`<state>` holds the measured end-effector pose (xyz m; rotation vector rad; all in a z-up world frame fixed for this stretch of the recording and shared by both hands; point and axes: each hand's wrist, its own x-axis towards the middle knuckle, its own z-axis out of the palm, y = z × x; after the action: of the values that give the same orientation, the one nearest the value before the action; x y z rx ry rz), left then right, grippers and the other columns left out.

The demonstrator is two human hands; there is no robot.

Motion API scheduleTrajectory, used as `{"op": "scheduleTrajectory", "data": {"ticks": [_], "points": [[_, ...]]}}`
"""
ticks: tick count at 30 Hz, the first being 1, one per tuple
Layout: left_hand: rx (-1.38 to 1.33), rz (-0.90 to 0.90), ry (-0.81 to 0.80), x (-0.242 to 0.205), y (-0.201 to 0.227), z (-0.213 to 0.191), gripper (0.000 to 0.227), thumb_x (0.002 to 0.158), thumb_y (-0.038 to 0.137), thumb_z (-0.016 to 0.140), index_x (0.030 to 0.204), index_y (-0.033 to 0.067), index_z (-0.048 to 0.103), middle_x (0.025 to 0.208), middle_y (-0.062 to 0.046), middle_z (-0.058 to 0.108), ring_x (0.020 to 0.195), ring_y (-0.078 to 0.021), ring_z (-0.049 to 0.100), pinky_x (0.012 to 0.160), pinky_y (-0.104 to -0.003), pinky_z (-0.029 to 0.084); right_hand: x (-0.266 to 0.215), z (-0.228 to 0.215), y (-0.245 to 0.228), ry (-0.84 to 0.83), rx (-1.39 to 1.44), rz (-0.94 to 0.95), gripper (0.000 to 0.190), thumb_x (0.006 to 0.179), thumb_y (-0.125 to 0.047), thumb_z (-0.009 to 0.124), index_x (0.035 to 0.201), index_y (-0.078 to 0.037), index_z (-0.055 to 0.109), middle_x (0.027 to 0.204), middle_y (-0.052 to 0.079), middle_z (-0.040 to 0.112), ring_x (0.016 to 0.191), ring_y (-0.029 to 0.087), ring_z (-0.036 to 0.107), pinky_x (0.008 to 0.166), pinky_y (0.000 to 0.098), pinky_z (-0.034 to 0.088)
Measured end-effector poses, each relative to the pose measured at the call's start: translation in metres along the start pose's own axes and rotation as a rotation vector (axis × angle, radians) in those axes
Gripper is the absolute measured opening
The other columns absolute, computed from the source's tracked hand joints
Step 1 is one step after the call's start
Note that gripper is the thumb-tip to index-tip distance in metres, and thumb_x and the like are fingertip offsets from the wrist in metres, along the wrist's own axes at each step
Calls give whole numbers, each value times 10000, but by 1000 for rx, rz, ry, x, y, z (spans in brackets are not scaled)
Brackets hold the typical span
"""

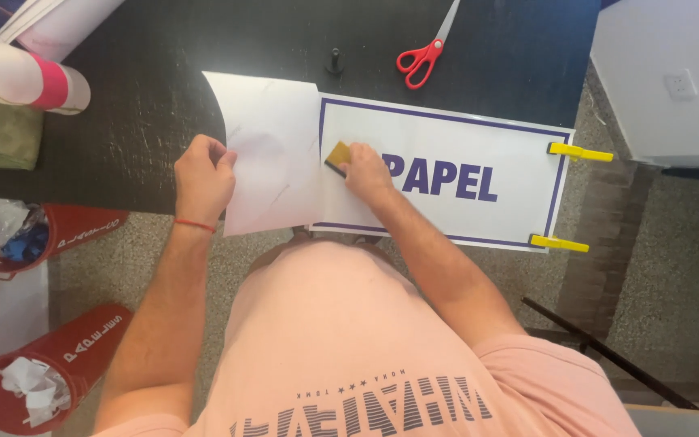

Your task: The person retrieves a squeegee and scissors from a bag, then applies a clear transfer sheet over a 'PAPEL' sign. They smooth the sheet with the squeegee, trim the excess with scissors, and peel off the backing to leave the sticker applied.

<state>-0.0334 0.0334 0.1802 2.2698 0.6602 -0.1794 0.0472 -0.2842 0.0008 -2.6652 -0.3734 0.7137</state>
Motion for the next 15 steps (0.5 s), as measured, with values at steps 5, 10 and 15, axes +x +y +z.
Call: {"op": "scheduleTrajectory", "data": {"ticks": [5, 10, 15], "points": [[-10, 22, 19, 2, 4, -2, 155, 1136, 156, 791, 1212, 34, 731, 1169, -235, 807, 1179, -439, 784, 903, -534, 659, -59, 42, -17, -83, -46, -44, 271, 1119, -343, 698, 1262, -124, 624, 1107, 88, 629, 1112, 320, 761, 1001, 469, 653], [14, 28, 1, 1, 14, -9, 147, 1155, 148, 764, 1244, 36, 727, 1178, -229, 800, 1175, -422, 785, 901, -518, 662, -101, 47, -29, -152, -58, -160, 305, 1099, -347, 710, 1237, -96, 604, 1122, 100, 615, 1127, 358, 756, 990, 509, 656], [21, 107, 3, 7, 4, -10, 169, 1147, 147, 794, 1210, 12, 716, 1156, -253, 798, 1166, -466, 780, 870, -542, 657, -114, 17, -16, 17, 309, -140, 322, 1027, -276, 832, 1147, -20, 678, 1028, 235, 706, 1063, 493, 767, 914, 587, 634]]}}
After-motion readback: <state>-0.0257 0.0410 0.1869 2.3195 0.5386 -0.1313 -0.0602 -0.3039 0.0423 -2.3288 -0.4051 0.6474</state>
